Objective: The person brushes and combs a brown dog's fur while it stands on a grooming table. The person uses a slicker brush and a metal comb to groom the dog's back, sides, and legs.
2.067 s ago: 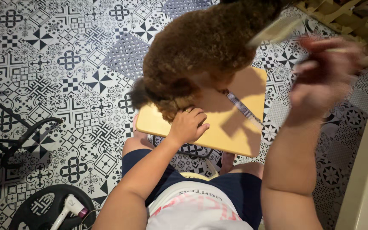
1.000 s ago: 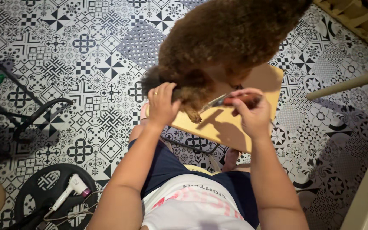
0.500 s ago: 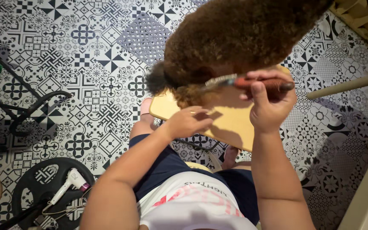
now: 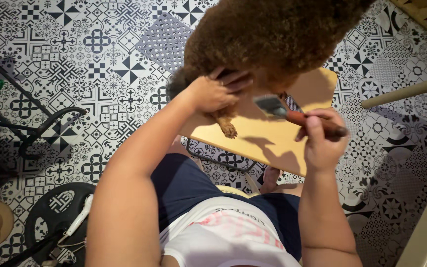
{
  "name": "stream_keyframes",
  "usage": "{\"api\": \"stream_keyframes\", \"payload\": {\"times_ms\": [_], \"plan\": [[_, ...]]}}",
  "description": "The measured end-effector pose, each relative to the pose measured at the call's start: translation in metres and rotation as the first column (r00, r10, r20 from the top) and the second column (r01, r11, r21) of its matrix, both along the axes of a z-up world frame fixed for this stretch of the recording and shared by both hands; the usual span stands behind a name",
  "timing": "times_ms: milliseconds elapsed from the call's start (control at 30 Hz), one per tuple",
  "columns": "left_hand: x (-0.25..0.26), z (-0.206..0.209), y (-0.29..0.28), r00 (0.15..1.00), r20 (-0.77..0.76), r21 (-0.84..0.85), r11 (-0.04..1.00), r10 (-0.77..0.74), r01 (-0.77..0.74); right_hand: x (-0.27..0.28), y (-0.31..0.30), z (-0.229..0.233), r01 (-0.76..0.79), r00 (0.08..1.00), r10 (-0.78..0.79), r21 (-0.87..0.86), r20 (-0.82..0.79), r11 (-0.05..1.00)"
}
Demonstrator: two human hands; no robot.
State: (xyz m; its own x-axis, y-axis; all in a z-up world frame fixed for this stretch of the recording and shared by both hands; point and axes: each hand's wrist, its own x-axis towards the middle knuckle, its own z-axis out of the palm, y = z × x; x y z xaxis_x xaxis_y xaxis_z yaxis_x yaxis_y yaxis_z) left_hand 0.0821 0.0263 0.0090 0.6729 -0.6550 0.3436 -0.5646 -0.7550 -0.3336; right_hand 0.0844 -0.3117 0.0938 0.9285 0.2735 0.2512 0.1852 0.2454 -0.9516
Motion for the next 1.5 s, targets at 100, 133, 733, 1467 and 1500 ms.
{"api": "stream_keyframes", "payload": {"times_ms": [100, 133, 733, 1467, 1500], "plan": [[0.013, 0.0, 0.006, 0.994, 0.102, 0.004, 0.999, 0.032, -0.032, 0.002, 0.018, -0.004, -0.101, 0.995, 0.102, -0.144, -0.005, 0.984], [0.016, 0.001, 0.008, 0.992, 0.123, 0.021, 0.999, 0.039, -0.042, 0.002, 0.024, -0.004, -0.145, 0.989, 0.149, -0.22, 0.003, 0.965], [-0.07, 0.023, -0.032, 0.996, 0.026, -0.104, 0.991, -0.085, 0.088, 0.036, 0.093, 0.019, -0.101, 0.97, 0.162, -0.305, 0.179, 0.947], [-0.09, 0.018, -0.035, 0.69, -0.394, -0.685, 0.306, 0.607, -0.661, -0.027, -0.061, -0.113, 0.13, 0.789, 0.093, 0.314, -0.608, 0.941], [-0.09, 0.017, -0.042, 0.643, -0.454, -0.628, 0.291, 0.617, -0.722, -0.033, -0.064, -0.118, 0.109, 0.771, 0.157, 0.371, -0.617, 0.922]]}}
